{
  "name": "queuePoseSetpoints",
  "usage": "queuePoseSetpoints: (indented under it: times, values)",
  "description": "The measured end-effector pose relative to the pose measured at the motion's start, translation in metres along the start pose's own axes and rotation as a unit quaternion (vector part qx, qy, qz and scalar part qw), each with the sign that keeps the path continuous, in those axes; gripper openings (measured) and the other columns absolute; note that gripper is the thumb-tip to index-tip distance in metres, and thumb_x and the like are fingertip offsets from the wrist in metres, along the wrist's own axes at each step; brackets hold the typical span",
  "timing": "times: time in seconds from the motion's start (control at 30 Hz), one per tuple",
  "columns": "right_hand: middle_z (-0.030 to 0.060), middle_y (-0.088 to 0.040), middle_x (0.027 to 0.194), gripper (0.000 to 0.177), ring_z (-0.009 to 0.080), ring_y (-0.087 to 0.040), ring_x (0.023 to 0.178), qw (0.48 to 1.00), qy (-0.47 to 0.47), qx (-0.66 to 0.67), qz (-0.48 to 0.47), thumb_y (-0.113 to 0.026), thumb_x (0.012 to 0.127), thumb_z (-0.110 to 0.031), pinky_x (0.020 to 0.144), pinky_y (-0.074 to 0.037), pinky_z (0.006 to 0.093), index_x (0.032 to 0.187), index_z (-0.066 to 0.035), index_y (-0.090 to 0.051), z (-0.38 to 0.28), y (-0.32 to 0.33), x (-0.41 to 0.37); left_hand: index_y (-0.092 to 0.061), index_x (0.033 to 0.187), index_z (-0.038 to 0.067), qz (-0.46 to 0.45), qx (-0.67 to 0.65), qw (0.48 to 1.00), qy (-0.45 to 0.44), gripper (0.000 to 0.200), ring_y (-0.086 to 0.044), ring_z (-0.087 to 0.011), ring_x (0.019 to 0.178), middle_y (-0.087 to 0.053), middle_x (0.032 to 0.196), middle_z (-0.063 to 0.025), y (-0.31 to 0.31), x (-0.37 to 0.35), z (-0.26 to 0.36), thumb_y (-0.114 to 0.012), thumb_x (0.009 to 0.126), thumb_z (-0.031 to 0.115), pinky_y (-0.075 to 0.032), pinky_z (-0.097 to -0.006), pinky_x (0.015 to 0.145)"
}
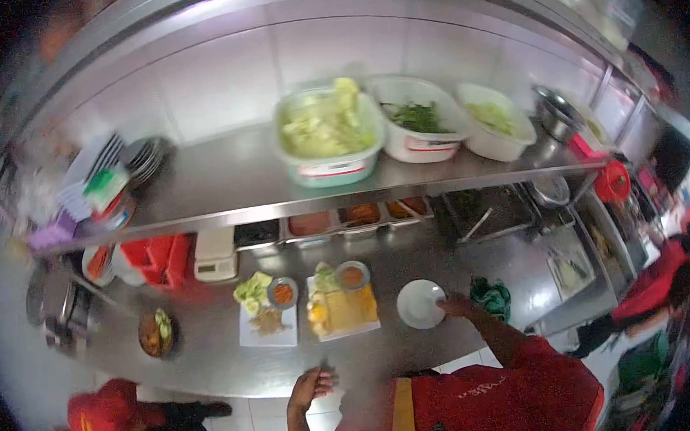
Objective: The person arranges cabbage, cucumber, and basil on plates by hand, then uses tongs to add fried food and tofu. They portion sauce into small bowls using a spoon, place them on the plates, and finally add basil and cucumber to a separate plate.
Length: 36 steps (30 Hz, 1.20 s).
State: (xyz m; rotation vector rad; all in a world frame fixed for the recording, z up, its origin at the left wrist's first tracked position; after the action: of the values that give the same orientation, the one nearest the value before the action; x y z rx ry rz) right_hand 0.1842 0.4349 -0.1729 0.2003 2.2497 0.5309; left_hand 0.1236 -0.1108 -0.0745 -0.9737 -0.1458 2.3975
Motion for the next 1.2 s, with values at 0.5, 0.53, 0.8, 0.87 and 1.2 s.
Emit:
queuePoseSetpoints:
  times: [0.5,0.53,0.8,0.87,1.2]
  values:
    - [0.0139,-0.059,0.103,0.037,0.0314,-0.055,0.097,0.623,0.591,-0.295,0.419,-0.064,0.076,-0.012,0.09,-0.042,0.0408,0.111,-0.004,-0.056,-0.475,0.171,-0.31,-0.048,0.124,0.001,-0.016,0.297,0.892,-0.339,0.04,-0.059,-0.0164,0.09,-0.06,0.101,-0.0083,-0.214,-0.011,0.28,-0.056,0.087,0.012,-0.048,-0.0289,0.08]
    - [0.0135,-0.059,0.1,0.035,0.0328,-0.055,0.095,0.651,0.547,-0.348,0.394,-0.063,0.075,-0.01,0.088,-0.042,0.0425,0.109,-0.005,-0.057,-0.478,0.169,-0.291,-0.046,0.125,0.001,-0.026,0.236,0.876,-0.421,0.044,-0.058,-0.0179,0.094,-0.058,0.104,-0.01,-0.238,-0.022,0.309,-0.059,0.085,0.011,-0.048,-0.0295,0.081]
    - [0.0095,-0.058,0.087,0.023,0.0277,-0.058,0.088,0.602,0.605,-0.333,0.4,-0.058,0.074,-0.012,0.081,-0.044,0.0392,0.096,-0.008,-0.06,-0.441,0.156,-0.334,-0.047,0.126,0.01,0.268,0.46,0.579,-0.617,0.062,-0.048,-0.0418,0.115,-0.027,0.139,-0.0255,-0.336,-0.069,0.408,-0.075,0.072,0.018,-0.049,-0.0433,0.085]
    - [0.0083,-0.058,0.088,0.026,0.0259,-0.057,0.089,0.574,0.635,-0.354,0.377,-0.062,0.072,-0.014,0.081,-0.044,0.0381,0.097,-0.009,-0.06,-0.433,0.154,-0.342,-0.048,0.123,0.01,0.267,0.443,0.571,-0.637,0.058,-0.046,-0.0443,0.115,-0.028,0.138,-0.0273,-0.335,-0.058,0.405,-0.074,0.072,0.016,-0.048,-0.044,0.086]
    - [0.0177,-0.057,0.1,0.036,0.0335,-0.055,0.099,0.692,0.593,-0.317,0.262,-0.061,0.083,-0.021,0.085,-0.045,0.0416,0.113,-0.002,-0.055,-0.477,0.198,-0.348,-0.056,0.096,0.004,0.262,0.426,0.564,-0.657,0.04,-0.044,-0.0434,0.118,-0.033,0.136,-0.0247,-0.337,-0.051,0.385,-0.074,0.061,-0.001,-0.044,-0.0441,0.091]
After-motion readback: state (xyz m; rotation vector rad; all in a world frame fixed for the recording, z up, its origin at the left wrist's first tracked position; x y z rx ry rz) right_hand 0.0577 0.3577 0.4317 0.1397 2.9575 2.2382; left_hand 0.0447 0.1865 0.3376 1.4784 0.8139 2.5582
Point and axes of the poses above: each hand's wrist, its own x-axis towards the middle knuckle, its own y-axis out of the back of the hand, z = x × y, the point moved 6 cm from there along x, towards the middle knuckle
